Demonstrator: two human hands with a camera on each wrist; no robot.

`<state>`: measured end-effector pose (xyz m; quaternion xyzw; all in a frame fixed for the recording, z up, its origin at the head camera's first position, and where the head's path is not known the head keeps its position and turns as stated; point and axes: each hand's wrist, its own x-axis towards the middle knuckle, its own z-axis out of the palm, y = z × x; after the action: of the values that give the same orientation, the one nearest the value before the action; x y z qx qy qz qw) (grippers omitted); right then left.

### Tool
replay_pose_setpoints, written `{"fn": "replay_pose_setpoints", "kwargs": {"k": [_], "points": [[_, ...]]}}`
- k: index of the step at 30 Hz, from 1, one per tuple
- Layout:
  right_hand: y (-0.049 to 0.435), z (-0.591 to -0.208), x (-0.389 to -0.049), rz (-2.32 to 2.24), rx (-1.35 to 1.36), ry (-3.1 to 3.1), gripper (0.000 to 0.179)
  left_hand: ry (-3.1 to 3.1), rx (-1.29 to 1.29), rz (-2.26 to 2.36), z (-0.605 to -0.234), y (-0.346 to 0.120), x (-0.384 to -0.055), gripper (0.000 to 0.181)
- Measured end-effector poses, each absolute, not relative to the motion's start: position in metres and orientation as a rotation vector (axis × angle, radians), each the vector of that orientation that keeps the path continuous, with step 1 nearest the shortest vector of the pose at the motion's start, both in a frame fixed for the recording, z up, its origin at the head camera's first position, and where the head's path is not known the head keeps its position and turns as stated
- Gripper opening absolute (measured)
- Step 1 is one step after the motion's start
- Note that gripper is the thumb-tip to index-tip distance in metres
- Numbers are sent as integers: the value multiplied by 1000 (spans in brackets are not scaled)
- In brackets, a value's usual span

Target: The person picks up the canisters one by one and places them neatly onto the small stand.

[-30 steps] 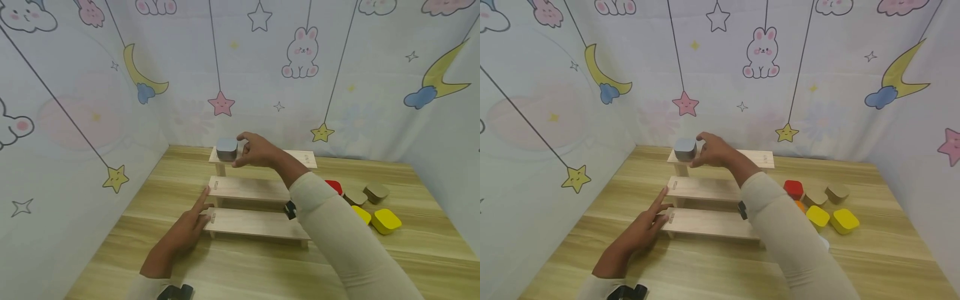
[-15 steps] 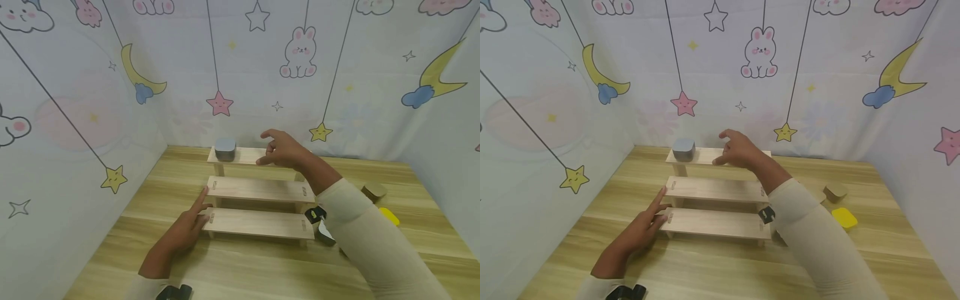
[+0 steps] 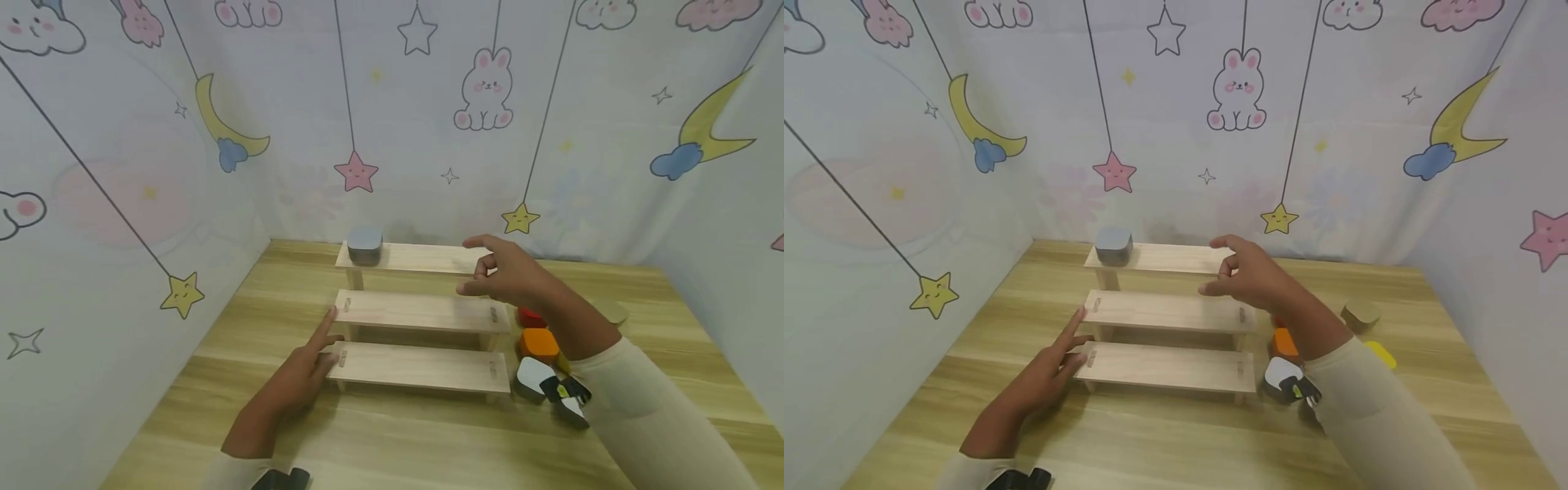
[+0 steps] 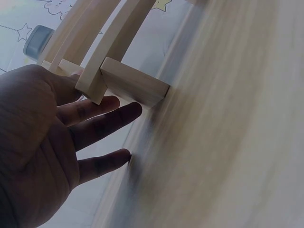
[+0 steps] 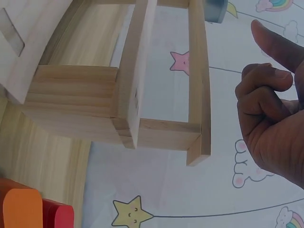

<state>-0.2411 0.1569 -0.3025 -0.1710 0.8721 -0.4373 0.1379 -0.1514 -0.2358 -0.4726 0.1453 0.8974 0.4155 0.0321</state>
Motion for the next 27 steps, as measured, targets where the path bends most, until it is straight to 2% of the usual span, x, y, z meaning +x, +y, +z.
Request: {"fn": "replay_pose_setpoints", "kwargs": {"k": [16,27], "points": [[222,-339,-189,-1308,-519,2583,91,2775,486,1274,-471,-237,-150,84],[264,-378,-150,-1387,-489,2571,78,2757,501,1313,-474,-238,-149,86]]}}
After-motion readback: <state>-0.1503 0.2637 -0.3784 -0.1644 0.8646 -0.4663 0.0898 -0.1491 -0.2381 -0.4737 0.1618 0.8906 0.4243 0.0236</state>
